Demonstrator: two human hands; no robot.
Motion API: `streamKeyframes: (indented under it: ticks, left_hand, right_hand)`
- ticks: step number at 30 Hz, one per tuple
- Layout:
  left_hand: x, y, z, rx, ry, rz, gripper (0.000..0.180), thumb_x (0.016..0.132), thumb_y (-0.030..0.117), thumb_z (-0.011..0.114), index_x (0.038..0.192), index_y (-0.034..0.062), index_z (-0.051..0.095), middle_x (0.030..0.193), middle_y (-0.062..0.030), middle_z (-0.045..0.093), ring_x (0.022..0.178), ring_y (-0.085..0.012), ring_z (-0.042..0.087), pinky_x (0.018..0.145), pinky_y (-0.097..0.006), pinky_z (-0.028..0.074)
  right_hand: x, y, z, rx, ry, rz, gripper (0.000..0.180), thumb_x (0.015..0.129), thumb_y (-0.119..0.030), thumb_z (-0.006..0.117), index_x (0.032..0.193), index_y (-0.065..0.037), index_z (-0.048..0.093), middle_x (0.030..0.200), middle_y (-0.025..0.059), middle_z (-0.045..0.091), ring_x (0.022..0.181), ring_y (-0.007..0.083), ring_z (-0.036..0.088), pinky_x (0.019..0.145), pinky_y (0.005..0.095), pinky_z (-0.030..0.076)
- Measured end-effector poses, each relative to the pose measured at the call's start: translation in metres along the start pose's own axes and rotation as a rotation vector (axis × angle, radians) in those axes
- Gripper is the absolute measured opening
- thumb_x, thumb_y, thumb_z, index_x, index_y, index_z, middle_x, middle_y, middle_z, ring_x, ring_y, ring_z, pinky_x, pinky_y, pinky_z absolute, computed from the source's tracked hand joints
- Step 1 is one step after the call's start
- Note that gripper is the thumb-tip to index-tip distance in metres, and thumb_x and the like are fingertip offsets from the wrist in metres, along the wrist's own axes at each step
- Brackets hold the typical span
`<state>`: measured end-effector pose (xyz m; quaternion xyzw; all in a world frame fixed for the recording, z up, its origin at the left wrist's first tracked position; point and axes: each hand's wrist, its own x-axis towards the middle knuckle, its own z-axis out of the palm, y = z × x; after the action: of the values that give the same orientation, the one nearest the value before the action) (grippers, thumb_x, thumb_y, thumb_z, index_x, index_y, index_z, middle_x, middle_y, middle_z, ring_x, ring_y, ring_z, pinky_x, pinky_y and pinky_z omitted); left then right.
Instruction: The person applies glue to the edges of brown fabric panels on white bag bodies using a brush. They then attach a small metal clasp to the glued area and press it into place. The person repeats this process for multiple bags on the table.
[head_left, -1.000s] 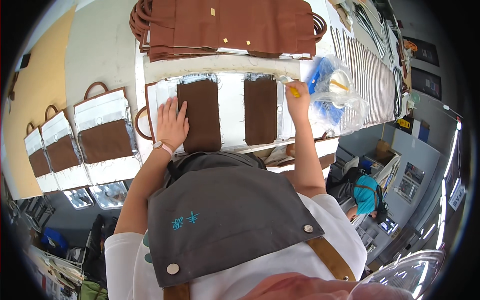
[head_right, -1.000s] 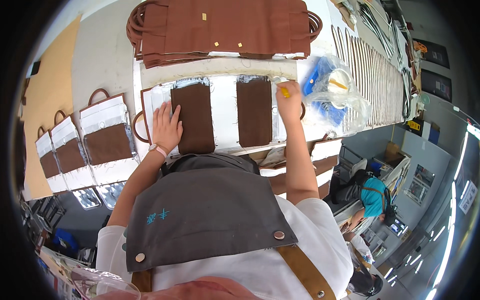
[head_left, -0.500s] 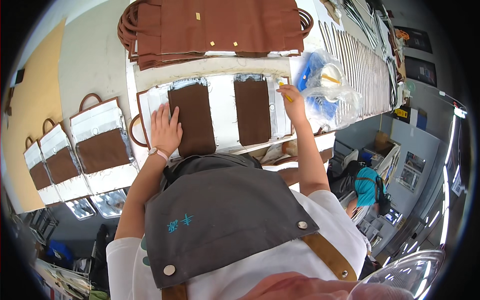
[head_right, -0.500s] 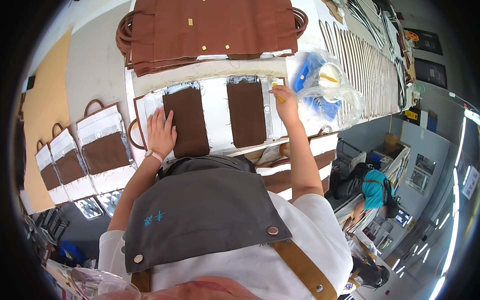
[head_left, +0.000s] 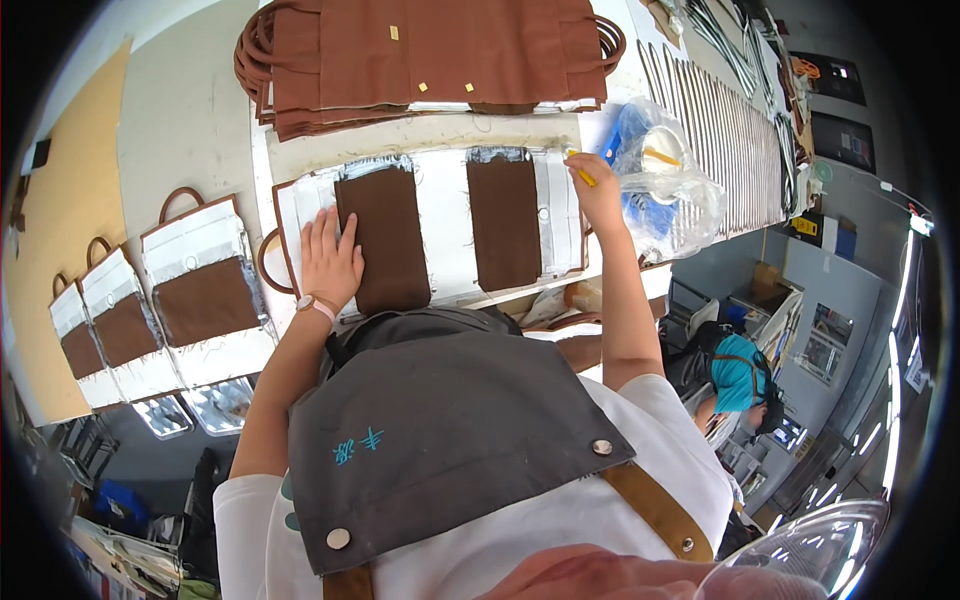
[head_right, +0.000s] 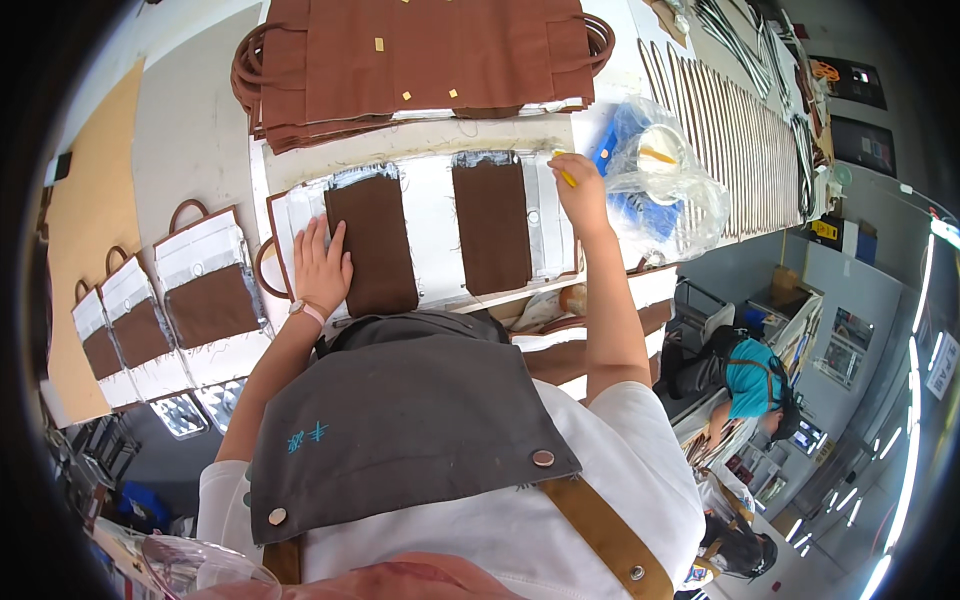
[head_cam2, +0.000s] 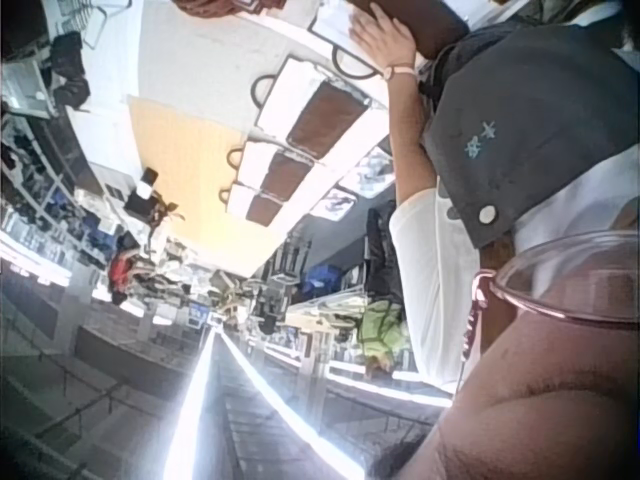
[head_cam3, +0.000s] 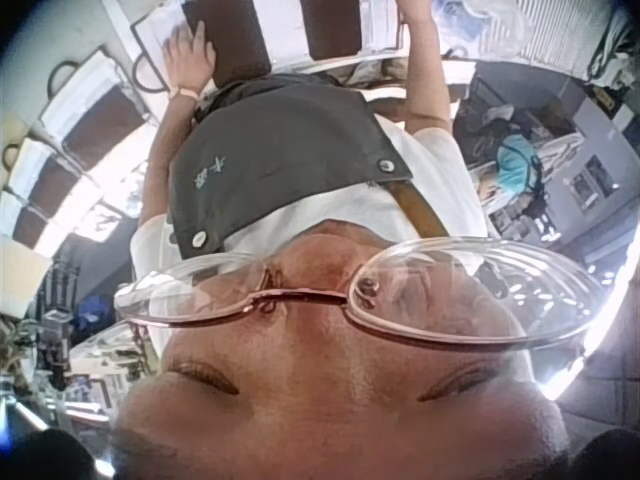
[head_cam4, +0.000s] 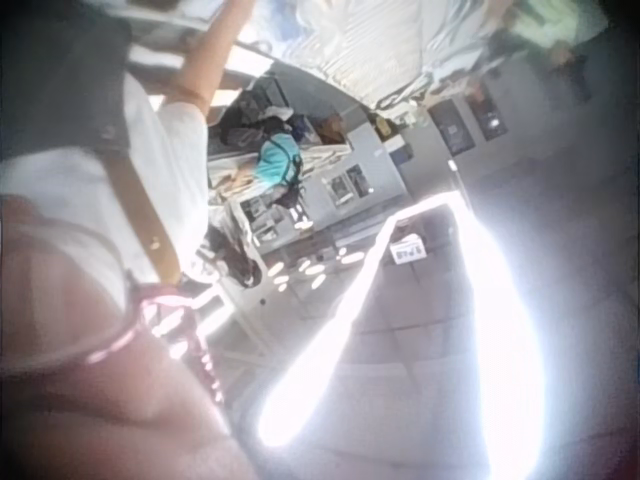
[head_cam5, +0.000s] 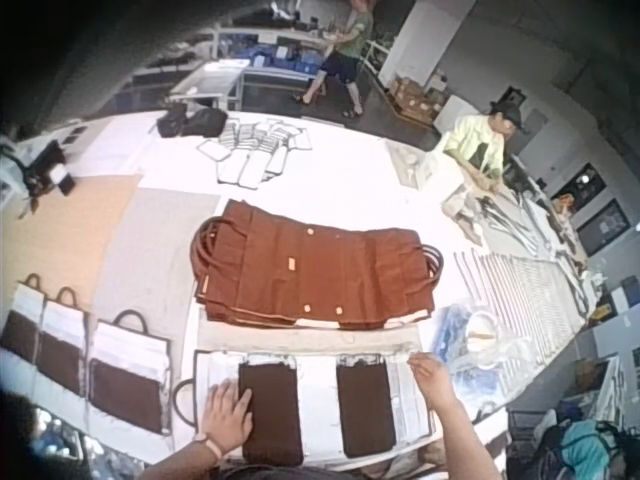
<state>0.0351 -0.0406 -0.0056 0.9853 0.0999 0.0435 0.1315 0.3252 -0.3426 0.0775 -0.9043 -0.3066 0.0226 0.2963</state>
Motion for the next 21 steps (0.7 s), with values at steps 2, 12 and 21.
streamKeyframes:
  ticks: [2, 12, 21]
  left_hand:
    - [0.0, 0.001, 0.0, 0.004, 0.009, -0.004, 0.052, 0.082, 0.023, 0.055, 0.131, 0.0083, 0.045, 0.138, -0.0189, 0.036, 0.13, -0.0339, 0.03, 0.109, -0.048, 0.02]
    - [0.0, 0.0, -0.002, -0.014, -0.008, -0.012, 0.051, 0.083, 0.023, 0.054, 0.13, 0.0084, 0.045, 0.138, -0.0185, 0.036, 0.13, -0.0334, 0.03, 0.109, -0.048, 0.02]
    - [0.0, 0.0, -0.003, -0.015, 0.003, -0.01, 0.05, 0.083, 0.024, 0.054, 0.129, 0.0083, 0.046, 0.136, -0.0189, 0.037, 0.129, -0.0341, 0.031, 0.109, -0.049, 0.021]
  right_hand:
    - [0.002, -0.005, 0.0, 0.058, -0.011, 0.039, 0.008, 0.078, -0.003, 0.063, 0.085, -0.002, 0.067, 0.09, 0.0123, 0.065, 0.085, 0.0283, 0.061, 0.077, 0.0335, 0.048]
    - [0.014, -0.01, 0.019, 0.14, -0.125, 0.169, 0.009, 0.078, -0.006, 0.065, 0.085, 0.0, 0.066, 0.088, 0.0136, 0.065, 0.083, 0.0246, 0.062, 0.074, 0.0317, 0.048]
    - [0.018, 0.0, 0.012, 0.106, -0.138, 0.219, 0.011, 0.078, -0.007, 0.065, 0.085, 0.002, 0.064, 0.088, 0.0137, 0.064, 0.08, 0.026, 0.061, 0.075, 0.0312, 0.048]
